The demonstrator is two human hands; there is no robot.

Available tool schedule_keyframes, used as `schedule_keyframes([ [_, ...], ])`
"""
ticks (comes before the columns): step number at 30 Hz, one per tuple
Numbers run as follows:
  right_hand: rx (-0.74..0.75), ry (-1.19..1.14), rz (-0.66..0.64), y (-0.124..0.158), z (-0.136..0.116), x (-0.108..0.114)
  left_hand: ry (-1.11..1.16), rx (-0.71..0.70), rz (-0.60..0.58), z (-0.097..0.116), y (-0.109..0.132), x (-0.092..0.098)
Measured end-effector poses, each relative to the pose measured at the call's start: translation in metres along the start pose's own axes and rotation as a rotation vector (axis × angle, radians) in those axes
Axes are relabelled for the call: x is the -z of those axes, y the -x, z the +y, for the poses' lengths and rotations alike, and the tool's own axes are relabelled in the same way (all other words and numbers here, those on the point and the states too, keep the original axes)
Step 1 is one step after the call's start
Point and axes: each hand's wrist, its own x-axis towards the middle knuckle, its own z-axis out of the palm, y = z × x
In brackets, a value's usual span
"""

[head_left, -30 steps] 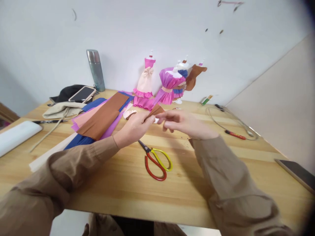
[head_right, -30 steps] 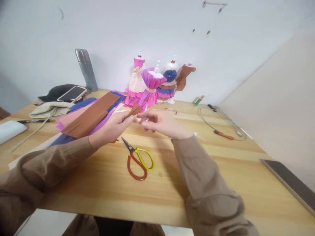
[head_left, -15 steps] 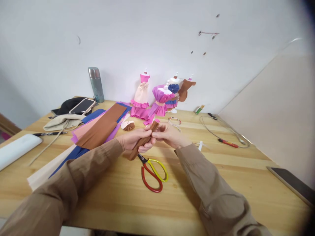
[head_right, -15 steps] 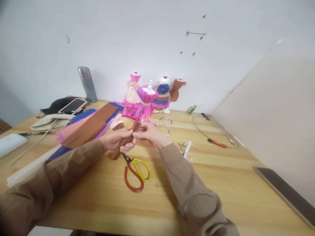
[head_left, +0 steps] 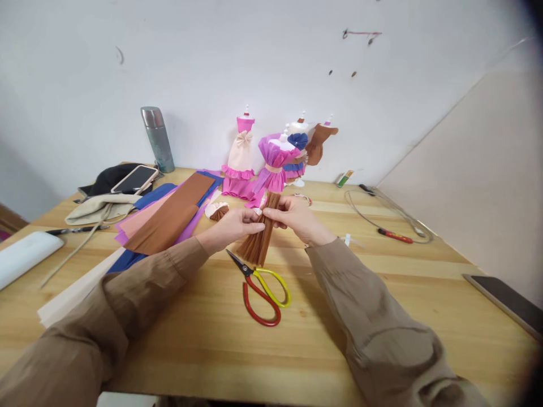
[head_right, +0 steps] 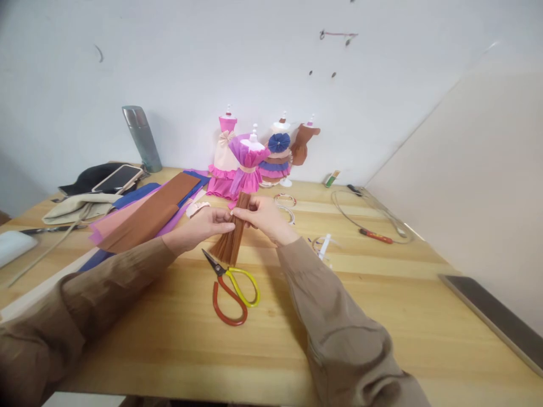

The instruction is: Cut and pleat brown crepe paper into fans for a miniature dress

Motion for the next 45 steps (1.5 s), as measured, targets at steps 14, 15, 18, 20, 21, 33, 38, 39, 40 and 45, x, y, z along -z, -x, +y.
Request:
schedule_keyframes([
  [14, 0.008, 0.089, -0.028, 0.003, -0.004, 0.009, 0.389, 0.135, 0.107, -0.01, 0.001, 0.007],
  [15, 0.012, 0.088, -0.037, 0.003, -0.003, 0.009, 0.418, 0.126, 0.102, -0.011, 0.001, 0.008],
  [18, -0.012, 0.102, -0.068, 0.003, 0.0, 0.007, 0.471, 0.112, 0.111, -0.013, 0.001, 0.009],
  [20, -0.026, 0.091, -0.071, 0.002, 0.002, 0.006, 0.483, 0.114, 0.102, -0.013, 0.001, 0.009],
  [21, -0.027, 0.079, -0.067, 0.002, 0.002, 0.005, 0.479, 0.123, 0.089, -0.013, 0.001, 0.01],
  [33, -0.002, -0.037, -0.121, 0.002, 0.005, -0.004, 0.271, 0.23, -0.007, -0.002, 0.014, -0.007],
  [38, -0.021, -0.135, -0.145, 0.001, 0.011, -0.008, 0.25, 0.228, -0.017, -0.003, 0.016, -0.011],
  [39, -0.033, -0.153, -0.149, 0.001, 0.012, -0.01, 0.245, 0.225, -0.014, -0.003, 0.017, -0.013],
  [40, -0.047, -0.17, -0.154, 0.0, 0.012, -0.011, 0.238, 0.226, -0.006, -0.004, 0.017, -0.014],
  [45, -0.088, -0.21, -0.153, 0.002, 0.012, -0.013, 0.234, 0.235, 0.043, -0.013, 0.019, -0.02],
])
